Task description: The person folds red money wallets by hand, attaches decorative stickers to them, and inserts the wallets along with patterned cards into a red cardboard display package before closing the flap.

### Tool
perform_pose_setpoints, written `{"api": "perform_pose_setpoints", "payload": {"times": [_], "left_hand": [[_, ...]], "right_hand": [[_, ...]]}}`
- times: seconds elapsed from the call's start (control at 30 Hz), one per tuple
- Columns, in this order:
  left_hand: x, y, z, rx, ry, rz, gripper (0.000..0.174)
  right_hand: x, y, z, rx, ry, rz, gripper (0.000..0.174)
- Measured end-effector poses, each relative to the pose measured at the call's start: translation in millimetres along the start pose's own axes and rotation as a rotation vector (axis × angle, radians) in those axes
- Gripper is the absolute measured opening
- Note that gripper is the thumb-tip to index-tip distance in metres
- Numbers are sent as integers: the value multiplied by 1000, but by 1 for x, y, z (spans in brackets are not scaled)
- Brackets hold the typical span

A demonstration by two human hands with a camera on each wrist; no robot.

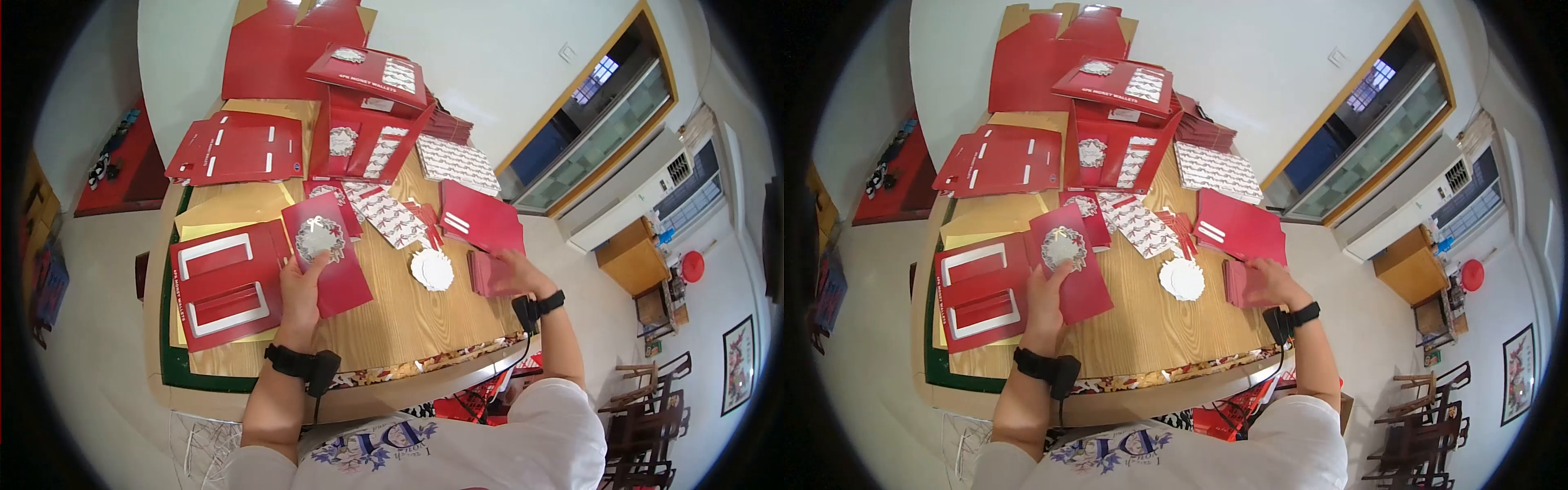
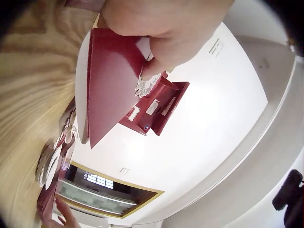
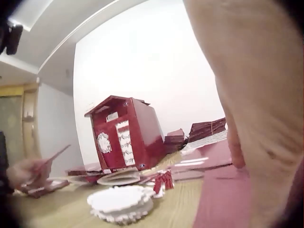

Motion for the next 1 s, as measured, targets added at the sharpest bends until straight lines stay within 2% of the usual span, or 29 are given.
{"api": "perform_pose_setpoints", "payload": {"times": [0.03,0.17,0.27,0.37,0.47,0.67,0.77,0.87,0.97,1.0], "left_hand": [[0,0,0,2,-9,1,25],[-4,-3,1,3,24,16,24],[-6,-5,3,19,40,27,24],[-5,-4,6,17,29,42,24],[-7,-4,4,15,17,51,24],[-7,-4,3,14,18,49,25],[-6,-4,-1,14,6,46,25],[-13,-6,-4,30,-18,84,26],[-19,-11,2,53,-50,178,27],[-21,-13,4,59,-60,216,27]], "right_hand": [[-2,-16,9,42,-61,30,66],[-30,-35,-13,-12,52,-20,69],[-26,-37,-16,13,277,-13,63],[-1,-25,-42,-314,-70,-305,50],[-7,-6,-64,-310,-268,-374,37],[-15,31,-79,-400,-249,-441,36],[-14,8,-46,-174,15,-41,43],[-9,-41,6,176,12,-52,53],[-23,-49,-11,-141,169,98,54],[-24,-48,-14,-50,164,61,49]]}}
Point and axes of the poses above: each hand's wrist, its own y-axis towards the middle knuckle, its own x-axis out of the back of the hand, z = x × y, the point moved 5 cm from there along y, towards the middle knuckle, and after that the axes turned 13 degrees about -x, right-handed, at the moved point
